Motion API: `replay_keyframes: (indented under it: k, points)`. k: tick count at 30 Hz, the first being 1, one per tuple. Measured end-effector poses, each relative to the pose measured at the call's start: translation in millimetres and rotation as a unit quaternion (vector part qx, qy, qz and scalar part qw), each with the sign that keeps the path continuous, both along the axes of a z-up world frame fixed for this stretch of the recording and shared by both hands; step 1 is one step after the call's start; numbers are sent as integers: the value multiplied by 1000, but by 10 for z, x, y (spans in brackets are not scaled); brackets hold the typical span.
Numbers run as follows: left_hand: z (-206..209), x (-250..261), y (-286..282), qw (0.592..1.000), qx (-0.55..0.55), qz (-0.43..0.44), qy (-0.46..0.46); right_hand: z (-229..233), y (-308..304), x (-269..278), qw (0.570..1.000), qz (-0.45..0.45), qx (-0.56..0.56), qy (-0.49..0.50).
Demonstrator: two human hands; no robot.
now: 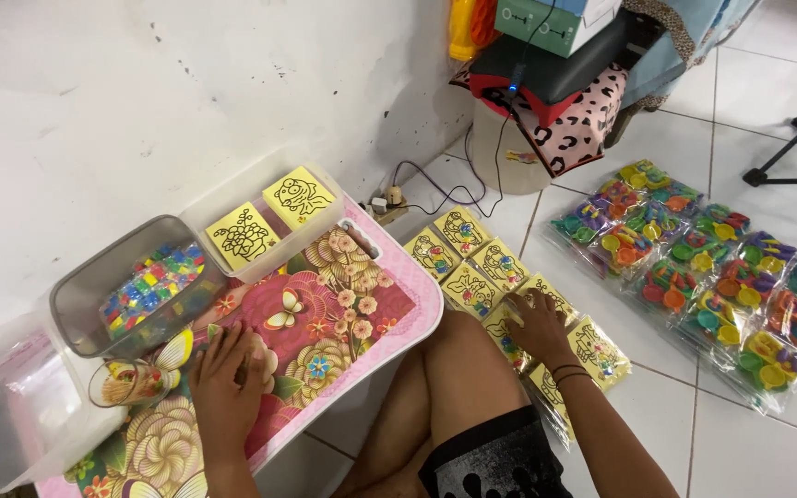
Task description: The person places colorful toy pieces into small plastic bags, inserts a illustrated yellow card into each bag, and seals them by hand.
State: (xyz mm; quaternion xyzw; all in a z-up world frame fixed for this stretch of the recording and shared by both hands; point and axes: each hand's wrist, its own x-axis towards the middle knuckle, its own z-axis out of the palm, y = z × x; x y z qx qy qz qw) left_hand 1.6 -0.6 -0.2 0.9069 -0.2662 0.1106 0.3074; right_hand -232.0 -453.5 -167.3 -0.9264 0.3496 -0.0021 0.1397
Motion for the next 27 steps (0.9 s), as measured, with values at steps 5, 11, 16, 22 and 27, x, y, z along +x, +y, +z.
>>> replay_keyframes:
  k: [5, 11, 16, 22, 27]
  points:
    - [-20, 21, 4, 1000, -4, -1, -5, 47, 22, -14, 998, 24, -50, 15]
    - [-134, 92, 41, 1000, -10, -10, -21, 259, 83, 77, 999, 0, -50, -20]
    - [-16, 43, 5, 998, -58, -13, -21, 918, 408, 528, 966, 30, -130, -221]
    - [-431, 335, 151, 986, -91, -72, -117, 1775, 1164, 1486, 865, 177, -158, -442]
    - [-263, 216, 123, 990, -121, -32, -69, 1840, 2050, 2180, 785, 444, -245, -357]
